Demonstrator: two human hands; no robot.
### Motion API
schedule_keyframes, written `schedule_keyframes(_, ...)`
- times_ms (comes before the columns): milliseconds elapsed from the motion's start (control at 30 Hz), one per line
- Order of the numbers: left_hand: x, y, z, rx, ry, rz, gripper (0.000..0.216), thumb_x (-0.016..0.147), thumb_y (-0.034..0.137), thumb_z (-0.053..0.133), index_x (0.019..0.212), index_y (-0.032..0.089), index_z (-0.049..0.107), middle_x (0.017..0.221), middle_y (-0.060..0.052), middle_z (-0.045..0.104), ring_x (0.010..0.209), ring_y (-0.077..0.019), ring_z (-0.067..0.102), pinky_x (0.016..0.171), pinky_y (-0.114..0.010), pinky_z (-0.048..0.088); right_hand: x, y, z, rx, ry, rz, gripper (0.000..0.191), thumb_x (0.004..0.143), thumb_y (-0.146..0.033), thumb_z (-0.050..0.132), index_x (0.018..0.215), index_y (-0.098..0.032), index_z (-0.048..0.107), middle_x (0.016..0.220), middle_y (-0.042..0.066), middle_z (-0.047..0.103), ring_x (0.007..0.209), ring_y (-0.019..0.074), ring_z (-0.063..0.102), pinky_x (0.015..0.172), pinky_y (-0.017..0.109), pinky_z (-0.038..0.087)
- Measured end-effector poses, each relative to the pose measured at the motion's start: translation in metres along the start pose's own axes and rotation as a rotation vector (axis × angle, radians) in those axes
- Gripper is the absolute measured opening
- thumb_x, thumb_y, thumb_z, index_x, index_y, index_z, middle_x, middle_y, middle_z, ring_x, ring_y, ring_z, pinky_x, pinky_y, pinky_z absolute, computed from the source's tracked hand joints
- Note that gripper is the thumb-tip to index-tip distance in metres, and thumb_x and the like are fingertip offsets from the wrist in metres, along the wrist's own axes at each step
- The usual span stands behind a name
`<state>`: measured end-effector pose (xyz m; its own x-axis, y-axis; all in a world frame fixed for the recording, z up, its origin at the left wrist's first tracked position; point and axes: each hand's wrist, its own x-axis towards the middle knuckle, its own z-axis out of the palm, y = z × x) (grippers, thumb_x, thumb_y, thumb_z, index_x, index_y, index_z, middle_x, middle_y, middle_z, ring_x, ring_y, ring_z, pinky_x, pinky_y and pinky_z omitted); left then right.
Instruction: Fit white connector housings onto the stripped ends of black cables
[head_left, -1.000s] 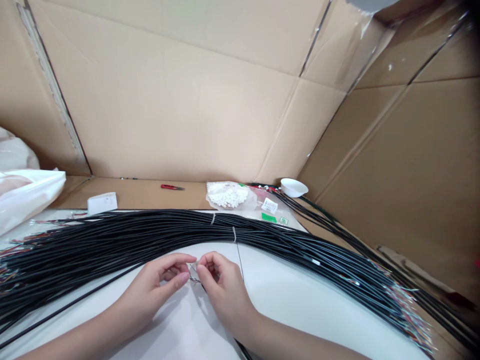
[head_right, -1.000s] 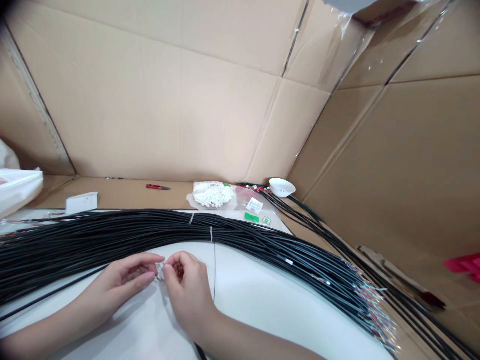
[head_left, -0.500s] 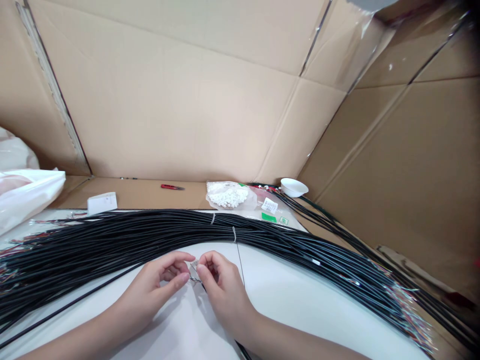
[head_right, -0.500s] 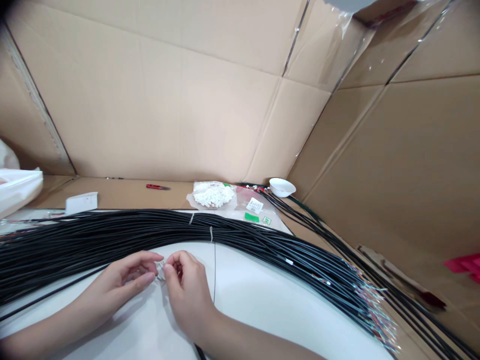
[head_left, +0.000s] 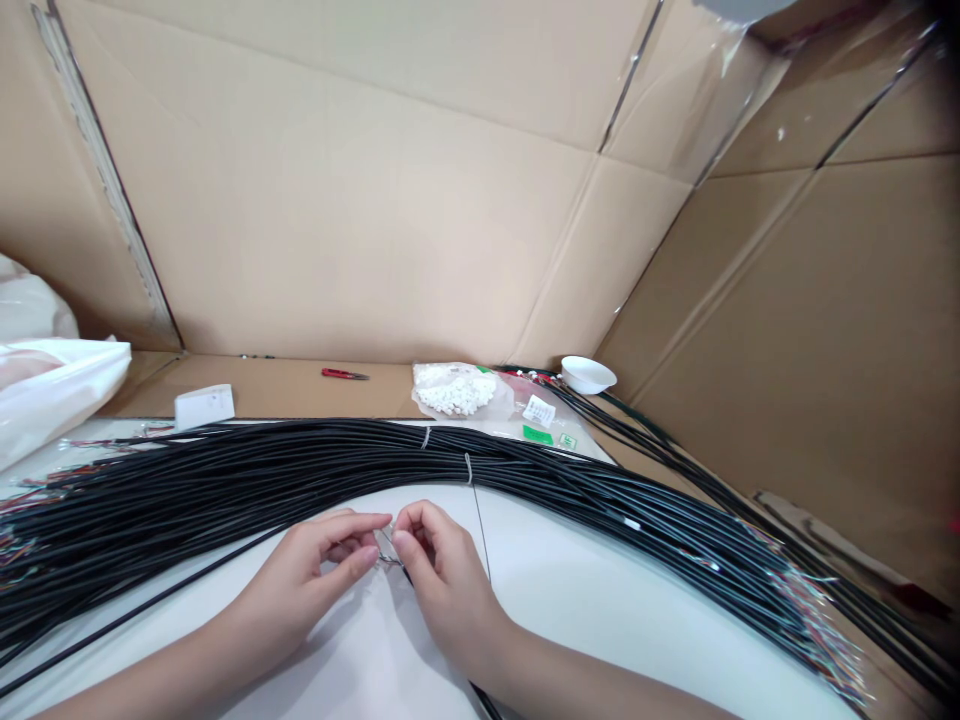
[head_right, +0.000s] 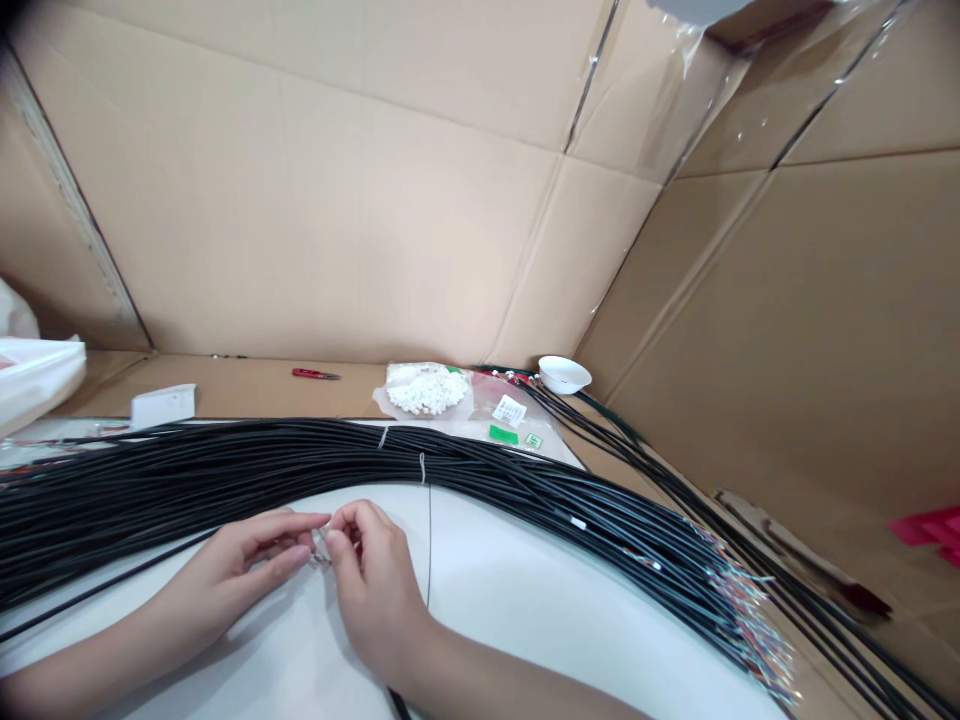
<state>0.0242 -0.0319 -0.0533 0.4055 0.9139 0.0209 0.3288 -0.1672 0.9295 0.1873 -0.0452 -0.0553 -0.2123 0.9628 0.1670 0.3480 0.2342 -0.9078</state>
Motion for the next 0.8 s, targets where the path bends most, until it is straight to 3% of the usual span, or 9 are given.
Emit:
schedule_keyframes(200, 0.000, 0.006, 0.000, 0.060, -0.042, 0.071, 0.026, 0.082, 0.029, 0.046, 0.100, 0.025, 0.063, 0.087, -0.004, 0.064, 0.083, -0.0206, 0.056, 0.074, -0.028, 0.042, 0.001, -0.003, -0.004, -0.108, -0.104, -0.113, 0.010, 0.080, -0.011, 0.043, 0.073, -0.018, 0.047, 0.073, -0.001, 0.050, 0.071, 0.0107, 0.047, 0.065, 0.020, 0.035)
schedule_keyframes(300, 0.000, 0.001, 0.002, -0.083, 0.015, -0.001, 0.023, 0.080, 0.030, 0.048, 0.099, 0.022, 0.059, 0.080, -0.002, 0.063, 0.077, -0.0188, 0.057, 0.069, -0.026, 0.043, 0.001, -0.007, -0.004, -0.176, -0.128, -0.123, 0.010, 0.079, -0.011, 0.044, 0.074, -0.017, 0.048, 0.075, -0.001, 0.050, 0.071, 0.0111, 0.047, 0.064, 0.021, 0.035)
schedule_keyframes(500, 0.003, -0.002, 0.000, -0.277, 0.013, -0.141, 0.018, 0.074, 0.032, 0.058, 0.069, 0.016, 0.061, 0.055, 0.003, 0.056, 0.053, -0.0110, 0.049, 0.053, -0.021, 0.039, 0.001, -0.011, -0.004, -0.266, -0.125, -0.110, 0.010, 0.079, -0.013, 0.043, 0.076, -0.017, 0.051, 0.075, 0.001, 0.051, 0.069, 0.0115, 0.048, 0.063, 0.022, 0.036)
schedule_keyframes(800, 0.007, 0.003, -0.007, -0.482, -0.047, -0.341, 0.018, 0.067, 0.031, 0.065, 0.071, 0.013, 0.067, 0.054, -0.001, 0.064, 0.053, -0.0108, 0.056, 0.054, -0.021, 0.044, 0.003, -0.018, -0.009, -0.322, -0.168, -0.041, 0.008, 0.073, -0.012, 0.045, 0.069, -0.017, 0.051, 0.072, 0.000, 0.053, 0.066, 0.0103, 0.049, 0.058, 0.020, 0.036)
